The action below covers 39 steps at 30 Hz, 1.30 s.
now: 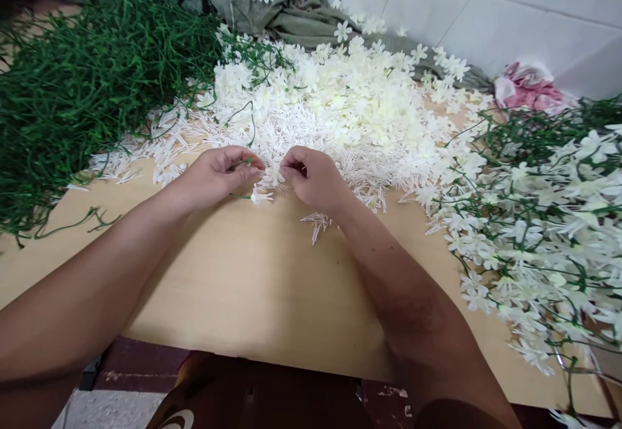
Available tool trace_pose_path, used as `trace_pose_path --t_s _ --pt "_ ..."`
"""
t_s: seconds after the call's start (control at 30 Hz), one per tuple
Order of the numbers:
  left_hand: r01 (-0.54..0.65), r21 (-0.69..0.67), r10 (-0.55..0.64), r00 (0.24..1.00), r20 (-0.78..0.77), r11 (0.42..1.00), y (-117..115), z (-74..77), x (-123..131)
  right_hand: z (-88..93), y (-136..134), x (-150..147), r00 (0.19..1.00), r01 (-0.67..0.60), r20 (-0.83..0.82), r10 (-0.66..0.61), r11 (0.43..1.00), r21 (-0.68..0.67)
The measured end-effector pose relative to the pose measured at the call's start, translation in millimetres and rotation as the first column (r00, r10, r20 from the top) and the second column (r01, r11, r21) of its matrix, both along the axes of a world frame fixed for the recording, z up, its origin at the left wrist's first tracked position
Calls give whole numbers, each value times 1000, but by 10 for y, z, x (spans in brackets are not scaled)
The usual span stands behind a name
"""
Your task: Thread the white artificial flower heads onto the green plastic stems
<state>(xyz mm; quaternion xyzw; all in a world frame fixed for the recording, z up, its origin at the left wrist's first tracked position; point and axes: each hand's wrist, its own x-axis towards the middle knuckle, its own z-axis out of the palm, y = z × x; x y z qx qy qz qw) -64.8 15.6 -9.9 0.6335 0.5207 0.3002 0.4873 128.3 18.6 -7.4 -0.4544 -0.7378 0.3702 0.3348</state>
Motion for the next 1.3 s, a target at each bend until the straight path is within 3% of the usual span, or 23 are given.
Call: trace_pose_path --t_s 0.2,0.33,0.63,0.8,0.97,1.17,1.3 --pt "53 -55 -40 977 209 997 -66 96 67 41 -15 -27 970 -46 -244 -8 975 -216" --pt "30 -45 -21 979 202 999 -90 120 108 17 -34 -58 946 -84 -324 -8 959 -269" --pt "17 -33 -11 984 179 999 -116 165 114 18 -42 -73 935 -108 -354 0 952 -286" --pt "13 -21 -10 990 140 1000 -97 178 111 53 -74 -115 903 -203 -428 32 910 -360" --pt "59 12 -61 989 137 998 -132 175 119 14 -81 -142 916 -166 -400 9 918 -360" --pt "77 11 -78 982 169 997 -137 193 118 16 -77 -124 926 -254 -363 107 887 -387" --pt "84 -6 -82 979 188 996 -125 197 105 11 -68 -104 930 -237 -348 119 918 -319"
